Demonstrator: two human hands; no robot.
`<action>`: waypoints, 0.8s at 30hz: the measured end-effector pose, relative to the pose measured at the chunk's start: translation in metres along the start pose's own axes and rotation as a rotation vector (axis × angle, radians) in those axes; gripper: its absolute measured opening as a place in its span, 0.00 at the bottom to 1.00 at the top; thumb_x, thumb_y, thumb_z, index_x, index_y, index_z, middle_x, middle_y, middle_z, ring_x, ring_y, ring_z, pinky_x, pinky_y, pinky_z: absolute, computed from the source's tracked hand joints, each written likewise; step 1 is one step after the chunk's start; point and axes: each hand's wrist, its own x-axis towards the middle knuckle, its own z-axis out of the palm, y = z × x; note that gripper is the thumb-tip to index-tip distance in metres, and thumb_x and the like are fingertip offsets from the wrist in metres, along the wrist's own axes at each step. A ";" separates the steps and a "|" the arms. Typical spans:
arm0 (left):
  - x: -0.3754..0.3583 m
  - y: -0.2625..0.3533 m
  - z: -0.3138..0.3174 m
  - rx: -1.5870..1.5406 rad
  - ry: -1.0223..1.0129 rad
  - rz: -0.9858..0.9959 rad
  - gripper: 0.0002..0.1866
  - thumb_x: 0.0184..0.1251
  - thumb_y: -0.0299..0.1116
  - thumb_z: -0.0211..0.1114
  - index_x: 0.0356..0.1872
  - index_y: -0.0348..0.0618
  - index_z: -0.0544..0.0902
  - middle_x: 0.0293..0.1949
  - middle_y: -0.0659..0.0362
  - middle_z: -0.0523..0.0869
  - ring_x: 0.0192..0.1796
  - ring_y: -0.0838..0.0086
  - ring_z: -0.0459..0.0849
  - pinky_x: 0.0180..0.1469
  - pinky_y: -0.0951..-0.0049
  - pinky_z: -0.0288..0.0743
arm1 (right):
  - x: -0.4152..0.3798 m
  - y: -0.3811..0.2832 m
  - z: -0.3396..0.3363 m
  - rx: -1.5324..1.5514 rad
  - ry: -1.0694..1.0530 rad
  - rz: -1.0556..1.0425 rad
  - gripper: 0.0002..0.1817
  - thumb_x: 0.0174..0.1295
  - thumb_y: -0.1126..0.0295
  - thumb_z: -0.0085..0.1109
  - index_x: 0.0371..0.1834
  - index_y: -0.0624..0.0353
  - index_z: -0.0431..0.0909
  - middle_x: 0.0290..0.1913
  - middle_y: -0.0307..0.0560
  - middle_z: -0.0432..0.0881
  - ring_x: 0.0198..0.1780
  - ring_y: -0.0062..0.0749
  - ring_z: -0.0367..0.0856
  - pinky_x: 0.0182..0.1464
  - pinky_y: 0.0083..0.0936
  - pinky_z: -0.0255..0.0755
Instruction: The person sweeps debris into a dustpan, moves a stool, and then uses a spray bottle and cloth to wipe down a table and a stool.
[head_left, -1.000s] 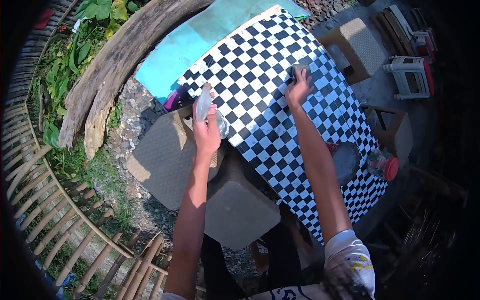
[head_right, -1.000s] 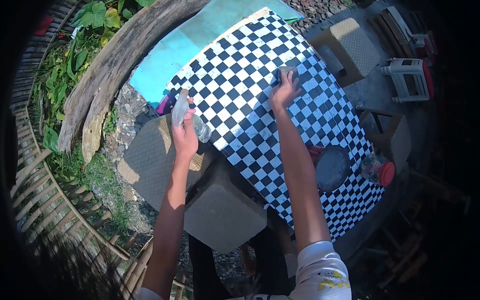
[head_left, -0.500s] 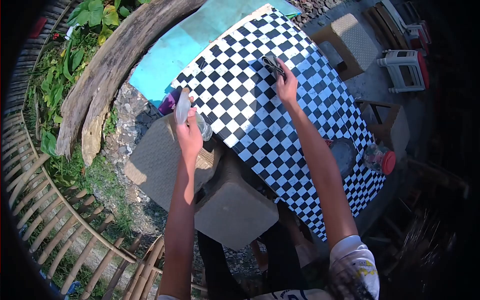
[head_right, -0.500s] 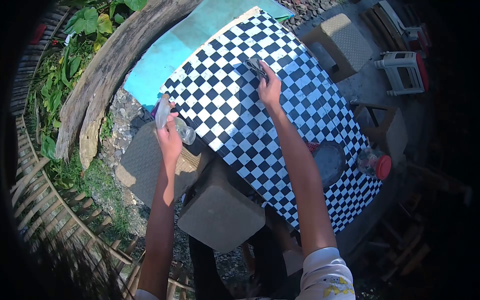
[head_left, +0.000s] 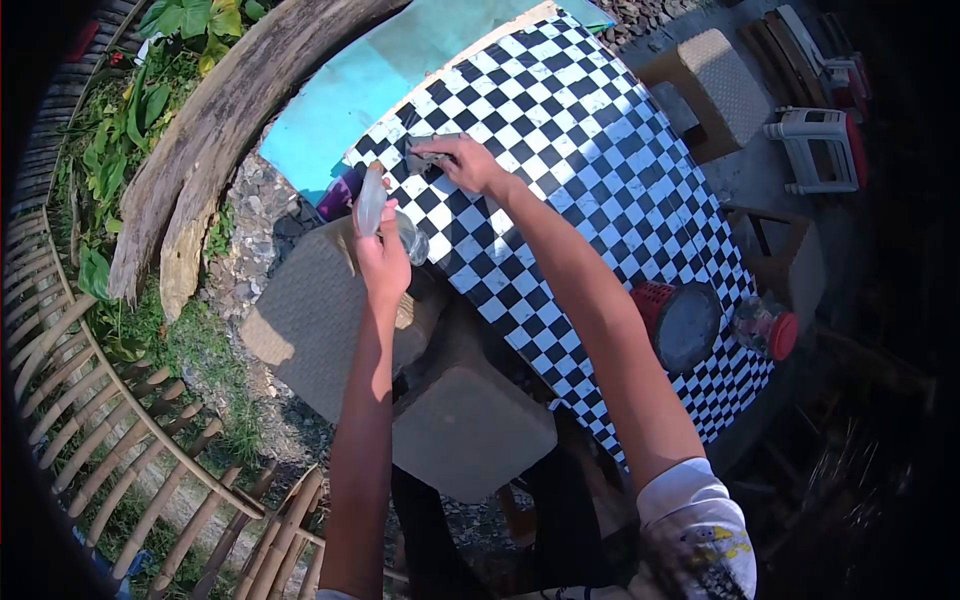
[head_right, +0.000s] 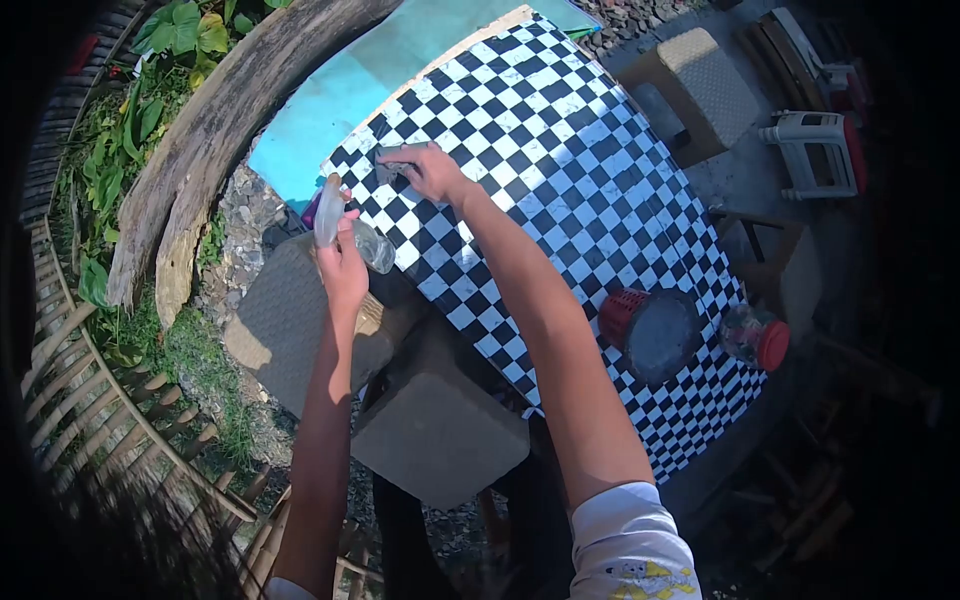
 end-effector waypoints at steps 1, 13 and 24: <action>0.000 0.002 -0.001 -0.004 0.003 -0.011 0.24 0.84 0.35 0.51 0.73 0.34 0.68 0.65 0.52 0.79 0.58 0.68 0.80 0.63 0.68 0.73 | -0.006 -0.008 -0.007 0.132 -0.020 0.072 0.27 0.66 0.78 0.55 0.66 0.39 0.81 0.62 0.49 0.85 0.62 0.49 0.81 0.68 0.42 0.69; -0.029 0.044 -0.001 -0.058 -0.090 -0.061 0.25 0.85 0.40 0.49 0.73 0.34 0.68 0.67 0.53 0.79 0.60 0.68 0.80 0.64 0.66 0.71 | -0.224 0.005 -0.050 -0.481 0.585 0.686 0.30 0.64 0.83 0.48 0.68 0.45 0.79 0.76 0.51 0.71 0.79 0.64 0.60 0.78 0.72 0.39; -0.057 0.085 -0.018 -0.002 -0.114 -0.116 0.25 0.85 0.41 0.49 0.72 0.34 0.70 0.67 0.52 0.79 0.58 0.66 0.80 0.64 0.63 0.72 | -0.220 -0.128 0.010 0.246 0.352 0.394 0.33 0.58 0.89 0.47 0.64 0.48 0.82 0.69 0.55 0.79 0.69 0.54 0.77 0.71 0.37 0.72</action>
